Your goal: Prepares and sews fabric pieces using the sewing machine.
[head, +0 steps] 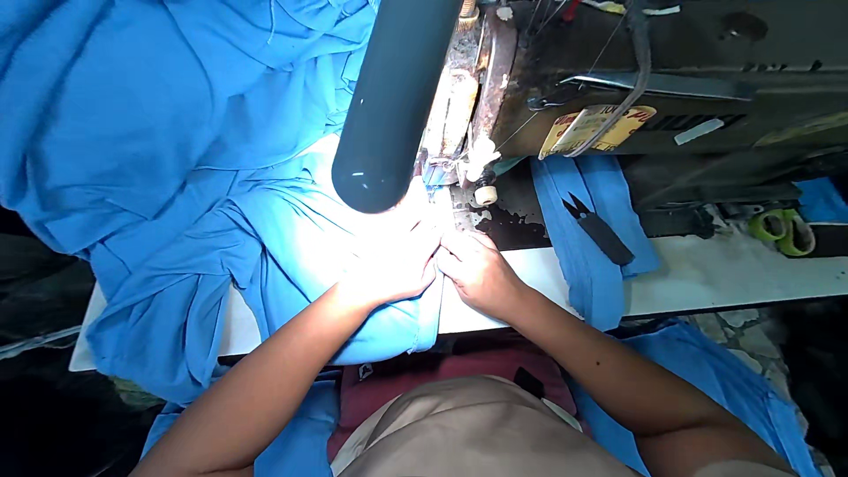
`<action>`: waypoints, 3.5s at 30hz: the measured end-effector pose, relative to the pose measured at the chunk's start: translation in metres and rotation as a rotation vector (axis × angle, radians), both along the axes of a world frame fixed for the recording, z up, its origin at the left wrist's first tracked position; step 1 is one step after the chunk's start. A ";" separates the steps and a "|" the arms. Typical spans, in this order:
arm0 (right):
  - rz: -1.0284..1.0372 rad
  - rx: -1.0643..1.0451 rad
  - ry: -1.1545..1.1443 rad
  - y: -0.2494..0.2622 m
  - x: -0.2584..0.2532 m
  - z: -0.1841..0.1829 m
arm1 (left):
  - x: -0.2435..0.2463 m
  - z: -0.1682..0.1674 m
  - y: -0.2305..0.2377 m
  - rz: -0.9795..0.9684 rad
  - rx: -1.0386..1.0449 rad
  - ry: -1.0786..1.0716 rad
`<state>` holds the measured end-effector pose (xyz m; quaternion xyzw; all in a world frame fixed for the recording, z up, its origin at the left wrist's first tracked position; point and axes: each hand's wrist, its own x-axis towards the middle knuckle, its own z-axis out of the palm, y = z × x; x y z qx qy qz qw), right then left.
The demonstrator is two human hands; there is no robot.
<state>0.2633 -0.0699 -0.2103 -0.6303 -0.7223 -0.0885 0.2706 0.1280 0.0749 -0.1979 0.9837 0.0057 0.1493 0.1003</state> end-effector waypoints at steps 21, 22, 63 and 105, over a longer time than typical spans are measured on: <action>-0.034 0.000 -0.058 -0.003 -0.009 0.000 | -0.004 0.016 -0.010 -0.010 0.037 0.000; -0.033 -0.005 -0.065 -0.004 -0.009 0.000 | -0.003 0.007 -0.006 -0.016 0.010 -0.010; -0.168 0.081 0.202 -0.052 0.044 0.068 | 0.018 -0.001 -0.006 0.339 -0.170 0.032; -0.270 -0.077 0.196 -0.083 -0.012 -0.011 | -0.095 -0.020 -0.131 -0.129 -0.478 0.047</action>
